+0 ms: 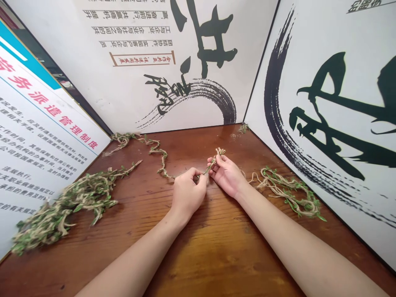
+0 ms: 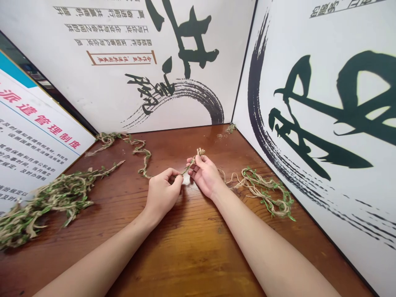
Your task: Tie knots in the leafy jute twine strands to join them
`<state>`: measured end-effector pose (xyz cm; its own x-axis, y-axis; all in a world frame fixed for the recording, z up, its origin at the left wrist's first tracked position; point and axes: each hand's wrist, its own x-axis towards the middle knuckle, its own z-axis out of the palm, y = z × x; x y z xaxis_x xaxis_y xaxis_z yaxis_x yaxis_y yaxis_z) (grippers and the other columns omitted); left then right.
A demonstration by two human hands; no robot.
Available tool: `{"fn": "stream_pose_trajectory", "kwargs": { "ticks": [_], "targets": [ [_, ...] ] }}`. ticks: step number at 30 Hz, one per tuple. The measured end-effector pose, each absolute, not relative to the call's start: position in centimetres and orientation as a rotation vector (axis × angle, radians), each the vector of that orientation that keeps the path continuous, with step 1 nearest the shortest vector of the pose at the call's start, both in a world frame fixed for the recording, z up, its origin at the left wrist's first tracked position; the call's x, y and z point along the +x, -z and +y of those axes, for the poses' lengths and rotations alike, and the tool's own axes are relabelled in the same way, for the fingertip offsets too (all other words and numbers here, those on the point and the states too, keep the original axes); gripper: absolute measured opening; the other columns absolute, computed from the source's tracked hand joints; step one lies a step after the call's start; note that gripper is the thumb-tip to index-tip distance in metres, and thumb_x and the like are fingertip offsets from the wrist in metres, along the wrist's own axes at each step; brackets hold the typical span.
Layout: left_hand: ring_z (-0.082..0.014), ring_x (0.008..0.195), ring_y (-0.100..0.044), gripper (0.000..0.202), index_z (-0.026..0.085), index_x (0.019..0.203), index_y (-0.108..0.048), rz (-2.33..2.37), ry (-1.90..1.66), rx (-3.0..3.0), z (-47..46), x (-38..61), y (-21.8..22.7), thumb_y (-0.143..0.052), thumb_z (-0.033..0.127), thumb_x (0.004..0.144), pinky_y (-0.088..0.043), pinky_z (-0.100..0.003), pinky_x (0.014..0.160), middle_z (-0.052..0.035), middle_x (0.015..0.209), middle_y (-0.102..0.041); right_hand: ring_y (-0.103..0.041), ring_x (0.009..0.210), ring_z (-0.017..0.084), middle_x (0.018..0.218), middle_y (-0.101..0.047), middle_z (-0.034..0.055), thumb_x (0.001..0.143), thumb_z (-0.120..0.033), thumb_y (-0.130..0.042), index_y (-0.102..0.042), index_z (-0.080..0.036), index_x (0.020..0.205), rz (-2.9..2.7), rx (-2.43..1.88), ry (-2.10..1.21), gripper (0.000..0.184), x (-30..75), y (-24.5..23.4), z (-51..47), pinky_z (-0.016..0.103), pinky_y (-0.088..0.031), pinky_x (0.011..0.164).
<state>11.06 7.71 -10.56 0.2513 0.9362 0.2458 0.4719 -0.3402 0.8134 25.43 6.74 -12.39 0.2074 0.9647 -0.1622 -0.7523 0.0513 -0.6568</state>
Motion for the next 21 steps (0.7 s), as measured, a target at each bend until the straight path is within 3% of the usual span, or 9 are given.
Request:
{"fn": "stream_pose_trajectory", "kwargs": {
  "ticks": [3, 6, 9, 11, 14, 17, 19, 21],
  "targets": [
    [-0.0170, 0.064, -0.060, 0.016, 0.019, 0.075, -0.070, 1.302, -1.028, 1.928, 7.8, 11.0, 10.6, -0.059, 0.027, 0.084, -0.041, -0.029, 0.069, -0.0021, 0.070, -0.071, -0.067, 0.075, 0.014, 0.089, -0.072, 0.0029, 0.083, -0.032, -0.079, -0.054, -0.024, 0.092, -0.351, -0.714, -1.338, 0.028, 25.4, 12.1, 6.8, 0.026, -0.053, 0.065],
    [-0.0167, 0.061, -0.058, 0.018, 0.019, 0.083, -0.073, 1.332, -1.081, 1.814, 7.9, 11.0, 10.6, -0.060, 0.031, 0.087, -0.041, -0.029, 0.067, -0.0016, 0.067, -0.070, -0.072, 0.081, 0.019, 0.096, -0.070, 0.0029, 0.079, -0.032, -0.078, -0.049, -0.028, 0.113, -0.357, -0.752, -1.263, 0.045, 25.1, 11.9, 6.6, 0.031, -0.057, 0.067],
    [-0.0158, 0.057, -0.056, 0.017, 0.018, 0.086, -0.075, 1.331, -1.119, 1.722, 8.2, 11.0, 10.6, -0.063, 0.030, 0.087, -0.039, -0.027, 0.062, -0.0004, 0.062, -0.066, -0.072, 0.077, 0.018, 0.117, -0.065, 0.0022, 0.075, -0.024, -0.076, -0.040, -0.037, 0.133, -0.465, -0.879, -1.098, 0.069, 24.6, 11.8, 6.2, 0.029, -0.055, 0.057],
    [-0.0154, 0.056, -0.055, 0.017, 0.017, 0.086, -0.076, 1.318, -1.131, 1.697, 8.2, 11.0, 10.6, -0.064, 0.030, 0.086, -0.039, -0.027, 0.061, -0.0005, 0.063, -0.067, -0.069, 0.072, 0.014, 0.136, -0.058, 0.0029, 0.074, -0.018, -0.074, -0.042, -0.042, 0.139, -0.636, -0.934, -1.001, 0.076, 24.2, 11.7, 5.9, 0.025, -0.050, 0.049],
    [-0.0153, 0.059, -0.058, 0.018, 0.018, 0.085, -0.076, 1.222, -1.124, 1.681, 8.2, 11.0, 10.7, -0.064, 0.031, 0.087, -0.042, -0.026, 0.062, -0.0017, 0.068, -0.070, -0.065, 0.070, 0.012, 0.139, -0.061, 0.0018, 0.077, -0.013, -0.069, -0.057, -0.040, 0.134, -0.876, -0.936, -0.985, 0.064, 23.7, 12.0, 5.7, 0.024, -0.048, 0.048],
    [-0.0146, 0.062, -0.058, 0.019, 0.018, 0.086, -0.076, 1.103, -1.110, 1.699, 8.1, 10.9, 10.7, -0.063, 0.032, 0.087, -0.043, -0.026, 0.064, -0.0018, 0.072, -0.072, -0.067, 0.080, 0.015, 0.107, -0.074, 0.0029, 0.079, -0.016, -0.069, -0.072, -0.028, 0.108, -0.961, -0.969, -0.983, 0.032, 23.6, 12.5, 6.1, 0.030, -0.056, 0.069],
    [-0.0139, 0.061, -0.055, 0.021, 0.018, 0.085, -0.076, 1.093, -1.097, 1.700, 8.0, 10.9, 10.6, -0.062, 0.034, 0.087, -0.043, -0.026, 0.063, -0.0006, 0.068, -0.069, -0.068, 0.086, 0.018, 0.092, -0.074, 0.0028, 0.078, -0.020, -0.073, -0.072, -0.024, 0.093, -0.943, -1.005, -0.935, 0.016, 23.7, 12.8, 6.3, 0.034, -0.056, 0.082],
    [-0.0135, 0.058, -0.053, 0.024, 0.018, 0.080, -0.075, 1.127, -1.066, 1.677, 8.1, 10.8, 10.6, -0.061, 0.036, 0.088, -0.041, -0.026, 0.061, 0.0004, 0.062, -0.065, -0.069, 0.085, 0.018, 0.087, -0.074, 0.0024, 0.077, -0.024, -0.076, -0.070, -0.023, 0.091, -0.898, -1.041, -0.878, 0.015, 23.9, 12.9, 6.5, 0.035, -0.055, 0.083]
  ]
}}
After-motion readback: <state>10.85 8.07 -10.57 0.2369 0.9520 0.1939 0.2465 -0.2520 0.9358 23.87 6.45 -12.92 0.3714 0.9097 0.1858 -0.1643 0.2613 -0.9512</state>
